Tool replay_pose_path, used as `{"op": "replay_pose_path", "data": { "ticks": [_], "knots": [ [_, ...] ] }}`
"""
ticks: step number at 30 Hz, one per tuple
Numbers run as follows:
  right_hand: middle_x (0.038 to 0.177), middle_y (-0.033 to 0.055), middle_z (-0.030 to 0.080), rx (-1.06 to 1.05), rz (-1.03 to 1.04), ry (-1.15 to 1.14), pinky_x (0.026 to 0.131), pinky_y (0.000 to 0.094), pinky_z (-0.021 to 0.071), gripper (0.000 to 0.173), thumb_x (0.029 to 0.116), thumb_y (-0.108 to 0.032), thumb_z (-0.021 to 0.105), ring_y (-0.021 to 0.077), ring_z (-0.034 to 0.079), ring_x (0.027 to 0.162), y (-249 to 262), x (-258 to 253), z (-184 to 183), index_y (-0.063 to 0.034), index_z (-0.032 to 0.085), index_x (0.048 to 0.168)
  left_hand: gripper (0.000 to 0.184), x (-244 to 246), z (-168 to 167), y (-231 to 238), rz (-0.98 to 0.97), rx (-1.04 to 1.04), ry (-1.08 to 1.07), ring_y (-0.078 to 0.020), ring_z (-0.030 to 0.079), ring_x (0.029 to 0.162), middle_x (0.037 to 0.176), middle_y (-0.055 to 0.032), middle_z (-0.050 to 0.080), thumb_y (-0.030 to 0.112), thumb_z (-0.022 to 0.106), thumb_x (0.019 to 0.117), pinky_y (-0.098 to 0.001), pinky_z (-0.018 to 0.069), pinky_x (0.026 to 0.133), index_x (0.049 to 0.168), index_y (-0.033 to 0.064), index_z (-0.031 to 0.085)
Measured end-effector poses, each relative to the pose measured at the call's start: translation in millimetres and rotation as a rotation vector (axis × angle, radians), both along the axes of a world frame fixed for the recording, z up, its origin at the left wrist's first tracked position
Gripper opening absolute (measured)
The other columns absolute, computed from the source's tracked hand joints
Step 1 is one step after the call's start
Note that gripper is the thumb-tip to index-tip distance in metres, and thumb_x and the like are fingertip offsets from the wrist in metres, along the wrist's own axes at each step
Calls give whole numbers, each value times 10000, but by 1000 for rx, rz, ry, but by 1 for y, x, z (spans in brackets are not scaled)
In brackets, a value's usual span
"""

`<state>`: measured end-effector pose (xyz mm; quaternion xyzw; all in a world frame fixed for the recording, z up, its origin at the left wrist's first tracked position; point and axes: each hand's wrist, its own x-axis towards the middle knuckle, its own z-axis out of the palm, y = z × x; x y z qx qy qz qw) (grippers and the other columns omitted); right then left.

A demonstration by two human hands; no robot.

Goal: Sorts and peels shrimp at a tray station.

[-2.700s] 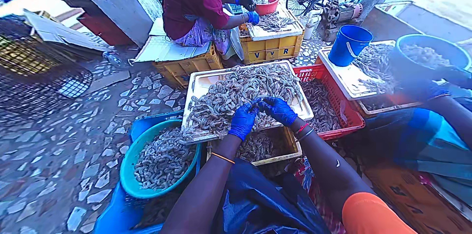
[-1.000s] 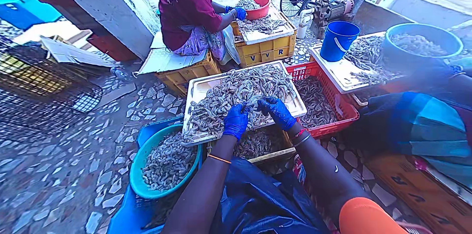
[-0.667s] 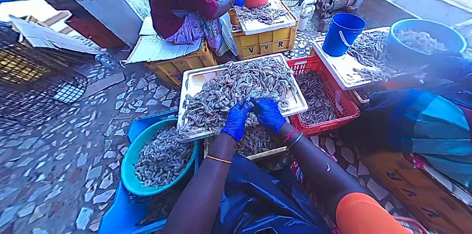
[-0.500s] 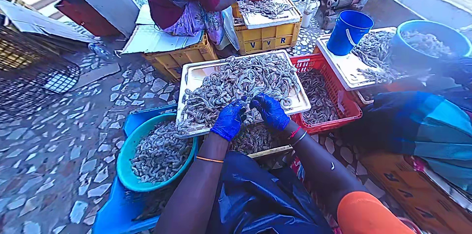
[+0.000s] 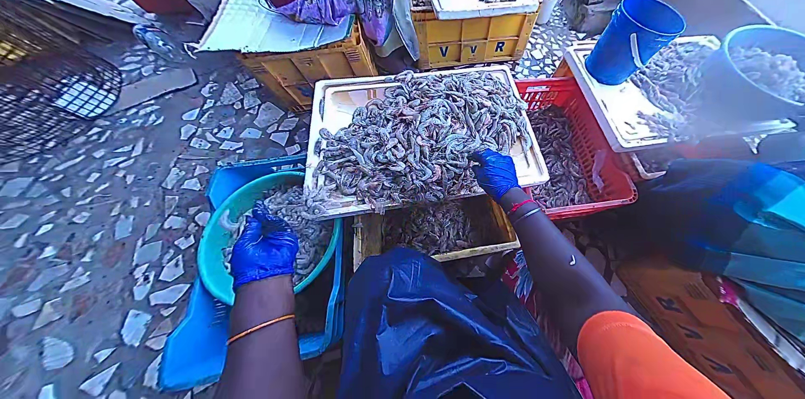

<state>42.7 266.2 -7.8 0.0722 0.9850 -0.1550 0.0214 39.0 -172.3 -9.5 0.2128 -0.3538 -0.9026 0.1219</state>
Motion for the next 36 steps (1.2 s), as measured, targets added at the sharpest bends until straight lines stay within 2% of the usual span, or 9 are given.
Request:
{"op": "replay_pose_path", "data": {
  "ticks": [4, 7, 9, 12, 15, 19, 26, 33, 36],
  "knots": [
    [1266, 182, 650, 66, -30, -84, 949, 633, 475, 303, 930, -269, 713, 393, 621, 1159, -9, -21, -22, -186, 723, 1221, 183, 0, -4, 55, -94, -46, -269, -99, 682, 838, 1040, -49, 664, 20, 443, 1043, -238, 594, 737, 1200, 74, 521],
    [1262, 181, 656, 121, -61, -38, 949, 653, 463, 286, 928, -265, 696, 398, 628, 1138, -13, -29, -35, -197, 731, 1204, 665, -9, 0, 96, -305, -540, -296, -173, 618, 961, 1259, -162, 566, -113, 524, 931, -312, 535, 798, 1542, 92, 360],
    [1252, 178, 655, 104, -72, -17, 947, 653, 458, 273, 931, -256, 695, 398, 625, 1132, -16, -30, -24, -181, 727, 1191, 684, -17, 10, 114, -601, -1130, -285, -190, 681, 1096, 1274, -168, 659, 92, 664, 968, -355, 536, 984, 1578, 128, 358],
    [1171, 155, 687, -13, -30, 28, 874, 623, 506, 244, 1011, -304, 619, 369, 661, 1074, -19, -19, 7, -148, 719, 1169, 786, -33, 26, 156, -1049, -1655, -213, -372, 413, 1458, 1540, -116, 511, 494, 660, 960, -696, 213, 1179, 1626, 264, 311],
    [1019, 96, 747, -341, 25, -92, 867, 561, 534, 347, 1091, -371, 471, 283, 712, 965, -31, -11, 30, -113, 697, 1148, 658, -43, 26, 204, -906, -1683, 251, -291, 442, 1449, 1556, -39, 503, 292, 734, 942, -626, 321, 1168, 1545, 340, 474],
    [869, 54, 745, -686, -3, -263, 834, 436, 561, 395, 1106, -359, 421, 171, 710, 792, -36, -4, 39, -75, 695, 1121, 298, -46, 14, 243, -694, -1894, 544, -361, 657, 1156, 1214, -147, 713, 98, 618, 976, -635, 411, 1054, 1216, 192, 767],
    [726, 9, 592, -831, 69, -293, 658, 318, 465, 335, 1099, -268, 443, 101, 515, 612, -23, 4, 48, -65, 704, 1046, 470, -38, 33, 245, -835, -2259, 729, -362, 677, 1110, 1203, -151, 716, 15, 598, 940, -687, 314, 1095, 1373, 186, 662],
    [742, 42, 644, -670, 50, -182, 737, 469, 495, 441, 1085, -447, 437, 201, 605, 691, -22, 12, 48, -115, 703, 967, 170, -25, 49, 242, -688, -2362, 726, -369, 674, 1078, 1068, -161, 734, 42, 683, 886, -674, 294, 1127, 1028, 89, 764],
    [761, 40, 671, -639, 80, -69, 727, 462, 522, 391, 1076, -428, 490, 197, 632, 689, -26, 15, 48, -118, 712, 992, 217, -21, 56, 242, -753, -2185, 546, -374, 667, 1116, 1096, -187, 727, 47, 599, 956, -632, 316, 1143, 1113, 61, 748]
  ]
}}
